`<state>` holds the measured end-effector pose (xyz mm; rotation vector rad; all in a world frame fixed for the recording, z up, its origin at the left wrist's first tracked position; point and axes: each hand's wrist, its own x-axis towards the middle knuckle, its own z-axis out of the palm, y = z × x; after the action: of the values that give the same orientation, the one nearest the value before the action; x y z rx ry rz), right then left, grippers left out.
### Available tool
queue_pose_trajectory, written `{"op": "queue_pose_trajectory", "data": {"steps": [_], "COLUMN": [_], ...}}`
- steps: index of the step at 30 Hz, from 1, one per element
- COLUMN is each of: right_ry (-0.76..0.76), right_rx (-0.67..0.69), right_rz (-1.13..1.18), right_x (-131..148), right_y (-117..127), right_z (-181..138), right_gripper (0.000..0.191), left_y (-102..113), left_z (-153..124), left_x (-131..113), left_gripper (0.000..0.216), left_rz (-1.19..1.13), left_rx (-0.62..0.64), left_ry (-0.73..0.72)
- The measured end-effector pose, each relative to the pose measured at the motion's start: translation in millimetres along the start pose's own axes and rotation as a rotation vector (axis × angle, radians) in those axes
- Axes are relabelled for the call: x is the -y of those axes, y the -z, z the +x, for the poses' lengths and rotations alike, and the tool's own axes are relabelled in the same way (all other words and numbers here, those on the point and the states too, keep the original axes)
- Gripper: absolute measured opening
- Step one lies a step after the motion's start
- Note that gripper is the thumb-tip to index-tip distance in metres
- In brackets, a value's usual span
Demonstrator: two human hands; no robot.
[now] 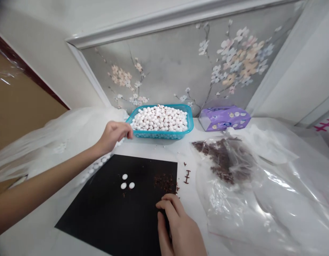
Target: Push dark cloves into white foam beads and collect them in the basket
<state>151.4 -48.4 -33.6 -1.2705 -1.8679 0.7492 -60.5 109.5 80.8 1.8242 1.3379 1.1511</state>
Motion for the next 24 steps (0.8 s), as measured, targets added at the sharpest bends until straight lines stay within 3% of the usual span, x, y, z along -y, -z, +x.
{"op": "queue_pose_trajectory", "data": {"steps": [3, 5, 10, 15, 20, 24], "right_ry": [0.012, 0.010, 0.013, 0.022, 0.022, 0.036], "right_rx": [0.001, 0.016, 0.021, 0.028, 0.034, 0.030], "right_rz": [-0.020, -0.027, -0.046, -0.033, -0.010, -0.023], "right_x": [0, 0, -1, 0, 2, 3], "right_y": [2, 3, 5, 6, 7, 8], "right_z": [-1, -1, -2, -1, -1, 0], "right_gripper": [0.021, 0.020, 0.019, 0.020, 0.019, 0.019], "left_y": [12, 20, 24, 11, 2, 0], "left_z": [-42, -64, -97, -108, -101, -98], "left_x": [9, 16, 32, 44, 46, 40], "left_gripper": [0.035, 0.031, 0.018, 0.043, 0.013, 0.008], "left_rz": [0.063, 0.125, 0.312, 0.424, 0.457, 0.471], "left_rx": [0.310, 0.431, 0.302, 0.509, 0.541, 0.576], "left_ry": [0.013, -0.010, -0.052, -0.116, -0.202, -0.211]}}
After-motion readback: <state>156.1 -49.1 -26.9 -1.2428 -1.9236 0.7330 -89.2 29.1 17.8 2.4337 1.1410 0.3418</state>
